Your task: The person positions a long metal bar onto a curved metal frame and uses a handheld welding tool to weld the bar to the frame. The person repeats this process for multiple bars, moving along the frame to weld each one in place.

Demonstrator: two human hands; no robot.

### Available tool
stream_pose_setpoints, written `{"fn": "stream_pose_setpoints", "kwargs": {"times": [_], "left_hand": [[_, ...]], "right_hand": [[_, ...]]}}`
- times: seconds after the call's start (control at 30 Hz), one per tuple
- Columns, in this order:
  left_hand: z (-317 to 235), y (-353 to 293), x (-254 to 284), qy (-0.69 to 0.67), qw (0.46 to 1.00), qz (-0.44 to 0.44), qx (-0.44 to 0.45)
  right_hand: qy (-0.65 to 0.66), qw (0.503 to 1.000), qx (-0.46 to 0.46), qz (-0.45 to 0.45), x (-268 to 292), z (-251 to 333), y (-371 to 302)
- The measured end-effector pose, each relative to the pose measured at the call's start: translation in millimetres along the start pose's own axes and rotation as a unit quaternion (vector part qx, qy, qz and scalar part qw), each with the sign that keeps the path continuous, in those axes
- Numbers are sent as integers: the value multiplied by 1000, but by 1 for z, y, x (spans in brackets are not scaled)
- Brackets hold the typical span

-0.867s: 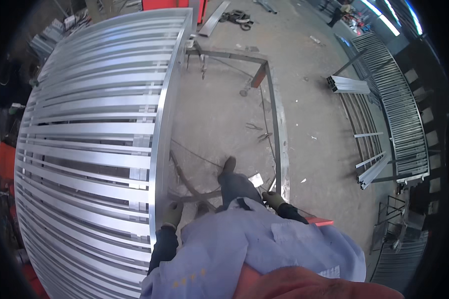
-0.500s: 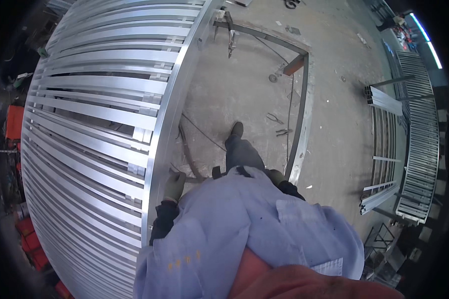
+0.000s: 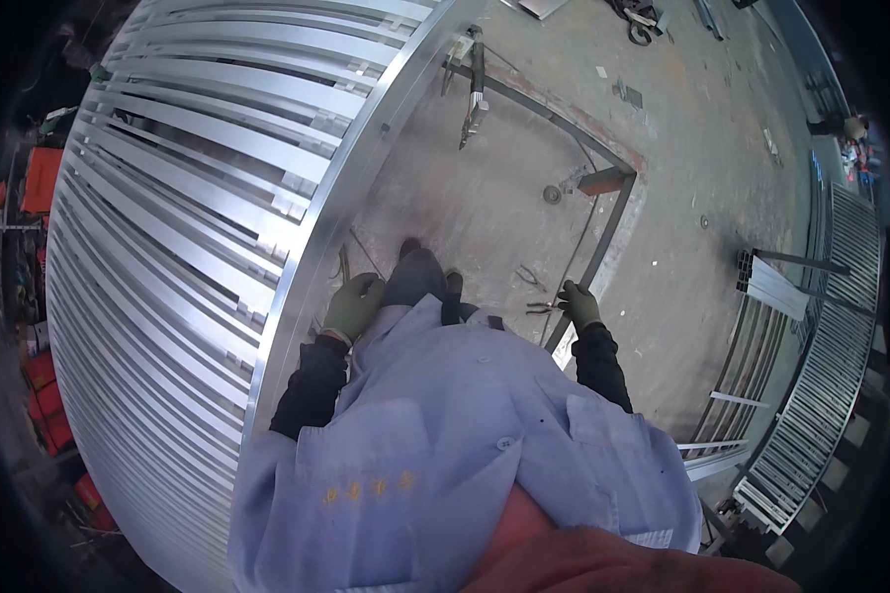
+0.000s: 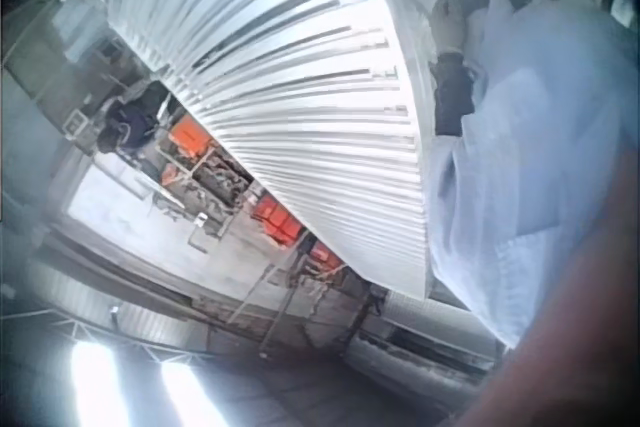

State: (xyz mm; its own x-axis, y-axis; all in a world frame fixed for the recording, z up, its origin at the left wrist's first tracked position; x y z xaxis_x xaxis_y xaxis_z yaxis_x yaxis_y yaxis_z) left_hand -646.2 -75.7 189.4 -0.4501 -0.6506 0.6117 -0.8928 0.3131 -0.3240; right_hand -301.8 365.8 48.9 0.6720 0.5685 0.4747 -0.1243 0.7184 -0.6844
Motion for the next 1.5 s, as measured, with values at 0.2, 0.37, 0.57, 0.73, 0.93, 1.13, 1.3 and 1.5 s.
{"fn": "stream_pose_setpoints", "kwargs": {"times": [0.2,0.37,0.57,0.73,0.93,1.13,1.3,1.5], "left_hand": [[-102,127,-36,-41,992,-75,-92],[-182,234,-65,-85,987,-92,-105],[-210,350,-139,4,997,31,-68],[-226,429,-222,123,989,72,-29],[-195,475,-326,193,977,54,71],[-203,478,-374,208,967,-73,125],[-187,490,-410,259,948,-123,140],[-191,491,-406,332,927,-149,88]], "right_hand": [[-11,999,30,42,-20,100,62],[-86,995,-4,48,-21,159,100],[-39,999,-4,12,5,238,138],[-19,999,-34,-28,24,261,169],[-82,996,1,22,29,293,247],[-160,984,9,80,50,360,327],[-199,974,-4,108,64,416,368],[-186,973,15,137,63,430,414]]}}
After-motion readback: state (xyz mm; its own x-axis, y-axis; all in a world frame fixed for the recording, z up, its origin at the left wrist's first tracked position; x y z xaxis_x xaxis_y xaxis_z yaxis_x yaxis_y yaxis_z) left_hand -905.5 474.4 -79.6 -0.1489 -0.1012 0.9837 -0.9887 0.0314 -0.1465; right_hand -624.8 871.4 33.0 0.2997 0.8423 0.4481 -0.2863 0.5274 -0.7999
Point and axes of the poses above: each hand's wrist, its own y-axis towards the middle knuckle, its own x-axis out of the back of the hand, z = x × y, the point moved 5 cm from there along y, towards the middle knuckle, and after that the axes turned 15 degrees about -z, right-handed, at the moved point
